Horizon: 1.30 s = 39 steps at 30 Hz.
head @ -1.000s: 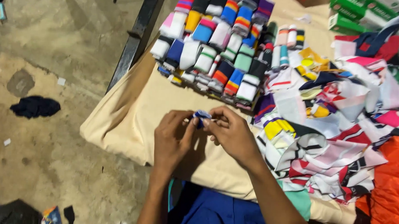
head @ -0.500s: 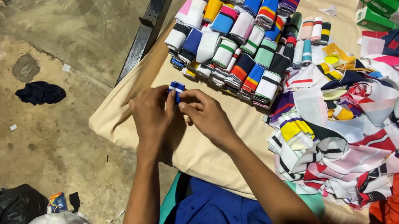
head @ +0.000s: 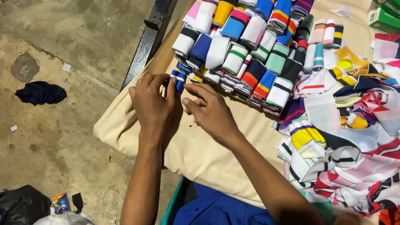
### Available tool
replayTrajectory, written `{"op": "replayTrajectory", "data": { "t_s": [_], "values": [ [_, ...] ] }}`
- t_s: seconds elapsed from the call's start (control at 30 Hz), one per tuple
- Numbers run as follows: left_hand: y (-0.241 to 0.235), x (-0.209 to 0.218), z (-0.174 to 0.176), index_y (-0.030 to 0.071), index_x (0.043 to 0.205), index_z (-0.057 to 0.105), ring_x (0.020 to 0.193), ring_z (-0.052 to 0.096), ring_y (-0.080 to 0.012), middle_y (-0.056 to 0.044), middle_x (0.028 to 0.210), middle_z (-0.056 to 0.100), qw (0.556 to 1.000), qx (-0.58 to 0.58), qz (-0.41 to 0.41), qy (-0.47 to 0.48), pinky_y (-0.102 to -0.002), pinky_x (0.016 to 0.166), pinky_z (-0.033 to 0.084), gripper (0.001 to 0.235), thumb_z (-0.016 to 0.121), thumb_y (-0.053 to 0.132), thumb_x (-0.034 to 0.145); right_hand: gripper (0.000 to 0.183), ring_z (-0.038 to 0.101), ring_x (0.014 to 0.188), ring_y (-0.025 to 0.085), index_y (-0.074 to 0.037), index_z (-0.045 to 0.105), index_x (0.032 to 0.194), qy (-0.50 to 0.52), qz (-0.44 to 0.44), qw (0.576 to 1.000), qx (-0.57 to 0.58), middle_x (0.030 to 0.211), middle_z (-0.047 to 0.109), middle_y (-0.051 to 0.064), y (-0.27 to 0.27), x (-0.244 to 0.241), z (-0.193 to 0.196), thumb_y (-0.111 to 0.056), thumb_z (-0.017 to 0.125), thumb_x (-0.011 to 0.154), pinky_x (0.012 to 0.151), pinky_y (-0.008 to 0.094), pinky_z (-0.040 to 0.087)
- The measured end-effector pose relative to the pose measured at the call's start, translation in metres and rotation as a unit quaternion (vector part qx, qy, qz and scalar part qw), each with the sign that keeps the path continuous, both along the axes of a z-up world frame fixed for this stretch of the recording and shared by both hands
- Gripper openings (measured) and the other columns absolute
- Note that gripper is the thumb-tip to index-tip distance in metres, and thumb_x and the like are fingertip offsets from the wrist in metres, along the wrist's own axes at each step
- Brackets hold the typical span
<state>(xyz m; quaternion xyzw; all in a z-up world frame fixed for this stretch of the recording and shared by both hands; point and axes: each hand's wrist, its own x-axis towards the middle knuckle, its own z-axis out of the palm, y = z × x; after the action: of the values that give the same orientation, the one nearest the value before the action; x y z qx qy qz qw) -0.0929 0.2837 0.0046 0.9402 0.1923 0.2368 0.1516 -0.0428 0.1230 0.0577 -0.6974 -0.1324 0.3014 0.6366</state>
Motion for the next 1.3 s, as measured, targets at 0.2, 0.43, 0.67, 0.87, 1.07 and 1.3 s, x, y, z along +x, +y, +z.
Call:
{"op": "replayTrajectory", "data": {
  "t_s": [0.2, 0.43, 0.67, 0.87, 1.07, 1.3],
  "values": [
    [-0.005, 0.008, 0.005, 0.019, 0.101, 0.074, 0.083, 0.065, -0.0255, 0.001, 0.079, 0.063, 0.999, -0.028, 0.004, -0.032, -0.038, 0.076, 0.04, 0.01, 0.075, 0.027, 0.096, 0.039, 0.063, 0.061, 0.014, 0.001, 0.068, 0.129, -0.067, -0.006, 0.996, -0.06, 0.089, 0.065, 0.01, -0.006, 0.01, -0.039, -0.018, 0.068, 0.094, 0.056, 0.028, 0.053],
    [-0.005, 0.005, -0.001, 0.019, 0.095, 0.073, 0.084, 0.066, -0.0251, 0.001, 0.081, 0.063, 0.998, -0.032, 0.017, -0.045, -0.038, 0.075, 0.042, 0.011, 0.075, 0.03, 0.096, 0.043, 0.059, 0.06, 0.013, -0.001, 0.065, 0.135, -0.086, 0.012, 0.994, -0.067, 0.081, 0.062, 0.008, -0.013, 0.004, -0.026, -0.019, 0.067, 0.096, 0.056, 0.029, 0.05],
    [-0.003, 0.006, -0.002, 0.018, 0.098, 0.072, 0.085, 0.065, -0.0282, -0.001, 0.083, 0.063, 0.998, -0.023, 0.008, -0.05, -0.04, 0.075, 0.044, 0.01, 0.075, 0.027, 0.094, 0.027, 0.061, 0.067, 0.015, -0.005, 0.076, 0.117, -0.114, 0.016, 0.992, -0.049, 0.081, 0.068, 0.012, -0.035, -0.005, 0.006, -0.015, 0.07, 0.093, 0.06, 0.03, 0.053],
    [-0.004, 0.011, 0.002, 0.017, 0.103, 0.07, 0.087, 0.064, -0.031, -0.003, 0.086, 0.062, 0.998, -0.013, -0.024, -0.061, -0.042, 0.076, 0.046, 0.009, 0.073, 0.023, 0.096, 0.027, 0.065, 0.071, 0.016, -0.011, 0.08, 0.114, -0.141, -0.028, 0.988, -0.058, 0.08, 0.074, 0.014, -0.099, -0.004, 0.045, -0.022, 0.072, 0.09, 0.062, 0.034, 0.058],
    [-0.005, 0.007, -0.003, 0.015, 0.105, 0.07, 0.084, 0.064, -0.0307, -0.004, 0.087, 0.063, 0.994, -0.029, -0.045, -0.096, -0.044, 0.076, 0.048, 0.013, 0.077, 0.017, 0.093, 0.019, 0.05, 0.054, 0.009, -0.005, 0.076, 0.11, -0.174, -0.188, 0.965, -0.054, 0.066, 0.061, 0.007, -0.17, 0.011, 0.034, -0.01, 0.062, 0.098, 0.05, 0.023, 0.046],
    [-0.027, 0.012, 0.021, 0.011, 0.108, 0.072, 0.08, 0.059, -0.0288, -0.004, 0.083, 0.059, 0.983, 0.012, -0.11, -0.15, -0.04, 0.081, 0.046, 0.009, 0.073, 0.009, 0.099, 0.016, 0.044, 0.043, 0.011, 0.005, 0.068, 0.109, -0.266, -0.349, 0.898, -0.021, 0.062, 0.048, 0.007, -0.209, 0.066, 0.027, -0.005, 0.057, 0.115, 0.041, 0.022, 0.037]
  ]
}}
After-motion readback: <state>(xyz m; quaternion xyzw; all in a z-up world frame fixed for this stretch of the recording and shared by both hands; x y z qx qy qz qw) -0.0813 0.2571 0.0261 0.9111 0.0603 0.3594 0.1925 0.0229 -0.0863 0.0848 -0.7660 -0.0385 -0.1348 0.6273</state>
